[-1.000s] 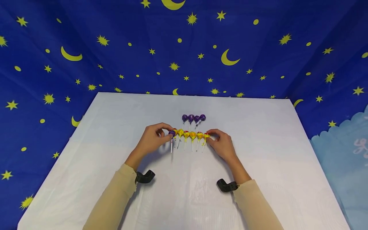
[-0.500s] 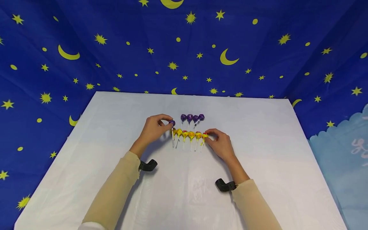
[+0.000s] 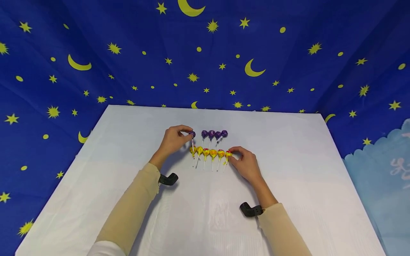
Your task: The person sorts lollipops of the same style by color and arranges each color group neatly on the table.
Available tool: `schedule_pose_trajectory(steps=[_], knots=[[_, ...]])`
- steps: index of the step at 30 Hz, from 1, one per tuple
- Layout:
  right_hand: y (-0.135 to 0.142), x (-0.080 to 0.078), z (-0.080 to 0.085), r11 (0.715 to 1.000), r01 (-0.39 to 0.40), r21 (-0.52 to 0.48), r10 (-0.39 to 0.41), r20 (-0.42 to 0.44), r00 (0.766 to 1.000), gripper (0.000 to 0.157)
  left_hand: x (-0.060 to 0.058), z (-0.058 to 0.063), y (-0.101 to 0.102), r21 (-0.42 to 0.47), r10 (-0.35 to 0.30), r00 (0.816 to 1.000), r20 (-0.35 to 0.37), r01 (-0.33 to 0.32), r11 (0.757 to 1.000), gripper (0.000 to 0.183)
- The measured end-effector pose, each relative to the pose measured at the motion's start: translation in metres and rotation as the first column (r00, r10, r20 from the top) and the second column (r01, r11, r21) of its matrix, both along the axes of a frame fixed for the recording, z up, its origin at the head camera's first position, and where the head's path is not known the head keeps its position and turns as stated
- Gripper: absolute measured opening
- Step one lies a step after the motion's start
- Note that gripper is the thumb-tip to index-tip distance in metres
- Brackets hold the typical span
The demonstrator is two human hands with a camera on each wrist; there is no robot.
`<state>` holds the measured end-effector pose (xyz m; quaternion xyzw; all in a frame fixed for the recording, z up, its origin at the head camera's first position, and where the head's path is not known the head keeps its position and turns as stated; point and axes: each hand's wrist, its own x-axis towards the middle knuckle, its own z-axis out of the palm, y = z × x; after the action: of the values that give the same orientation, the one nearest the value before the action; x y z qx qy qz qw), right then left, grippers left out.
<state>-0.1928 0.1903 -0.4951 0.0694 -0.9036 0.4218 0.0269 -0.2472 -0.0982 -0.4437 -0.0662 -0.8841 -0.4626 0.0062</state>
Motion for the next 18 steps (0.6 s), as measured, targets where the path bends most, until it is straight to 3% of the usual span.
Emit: schedule_pose_trajectory(steps=[5, 18], knots=[[-0.001, 0.0, -0.001, 1.0, -0.006, 0.001, 0.006, -0.017, 1.0, 0.026, -0.005, -0.006, 0.003, -0.002, 0.018, 1.0, -0.01, -0.018, 1.0, 0.023], [-0.002, 0.002, -0.003, 1.0, -0.005, 0.003, 0.005, -0.055, 0.998, 0.026, -0.034, -0.008, 0.016, -0.139, 0.025, 0.999, 0.024, -0.021, 0.99, 0.023]])
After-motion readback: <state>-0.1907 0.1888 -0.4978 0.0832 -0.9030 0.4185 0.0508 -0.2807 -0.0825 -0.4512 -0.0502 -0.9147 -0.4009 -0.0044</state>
